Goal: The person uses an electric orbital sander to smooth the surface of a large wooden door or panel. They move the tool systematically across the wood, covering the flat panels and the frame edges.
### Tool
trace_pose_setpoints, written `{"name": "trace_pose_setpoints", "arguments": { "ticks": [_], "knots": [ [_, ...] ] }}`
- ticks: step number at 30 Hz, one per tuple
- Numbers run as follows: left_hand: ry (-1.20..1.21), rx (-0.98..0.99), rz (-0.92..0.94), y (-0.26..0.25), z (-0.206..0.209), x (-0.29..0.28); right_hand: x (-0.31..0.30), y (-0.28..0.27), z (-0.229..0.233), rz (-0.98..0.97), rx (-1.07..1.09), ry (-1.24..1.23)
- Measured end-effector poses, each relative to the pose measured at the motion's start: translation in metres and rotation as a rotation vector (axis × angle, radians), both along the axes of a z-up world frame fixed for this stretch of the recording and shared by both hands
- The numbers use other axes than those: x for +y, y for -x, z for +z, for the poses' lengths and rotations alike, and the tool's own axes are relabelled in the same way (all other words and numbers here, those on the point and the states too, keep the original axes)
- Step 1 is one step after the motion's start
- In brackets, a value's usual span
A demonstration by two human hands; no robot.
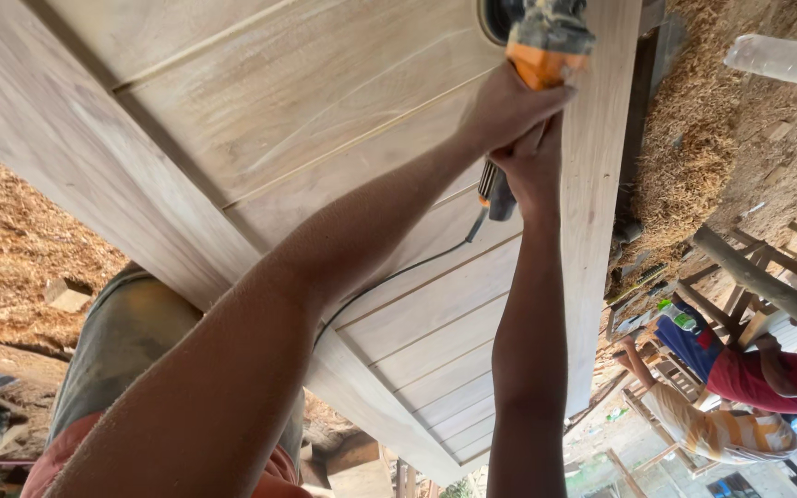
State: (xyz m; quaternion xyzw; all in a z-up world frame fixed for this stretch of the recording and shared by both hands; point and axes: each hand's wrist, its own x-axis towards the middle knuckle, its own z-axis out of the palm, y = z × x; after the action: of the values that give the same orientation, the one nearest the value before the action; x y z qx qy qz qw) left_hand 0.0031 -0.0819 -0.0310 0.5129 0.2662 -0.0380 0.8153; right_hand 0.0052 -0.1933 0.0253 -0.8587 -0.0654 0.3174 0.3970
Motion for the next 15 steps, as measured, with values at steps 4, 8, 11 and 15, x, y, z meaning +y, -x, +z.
{"name": "trace_pose_setpoints", "arguments": {
  "ticks": [4, 8, 11, 15],
  "knots": [
    [-0.024, 0.058, 0.044, 0.049, 0.026, 0.001, -0.012, 0.040, 0.002, -0.028, 0.031, -0.033],
    [0.035, 0.093, 0.073, 0.123, 0.037, 0.033, 0.011, 0.096, 0.008, 0.265, -0.125, 0.226],
    [0.036, 0.189, 0.087, 0.183, 0.051, 0.049, 0.031, 0.147, 0.020, 0.212, 0.026, 0.276],
    [0.114, 0.203, 0.183, 0.250, 0.060, 0.059, 0.044, 0.206, 0.026, 0.299, 0.010, 0.235]
  ]
}}
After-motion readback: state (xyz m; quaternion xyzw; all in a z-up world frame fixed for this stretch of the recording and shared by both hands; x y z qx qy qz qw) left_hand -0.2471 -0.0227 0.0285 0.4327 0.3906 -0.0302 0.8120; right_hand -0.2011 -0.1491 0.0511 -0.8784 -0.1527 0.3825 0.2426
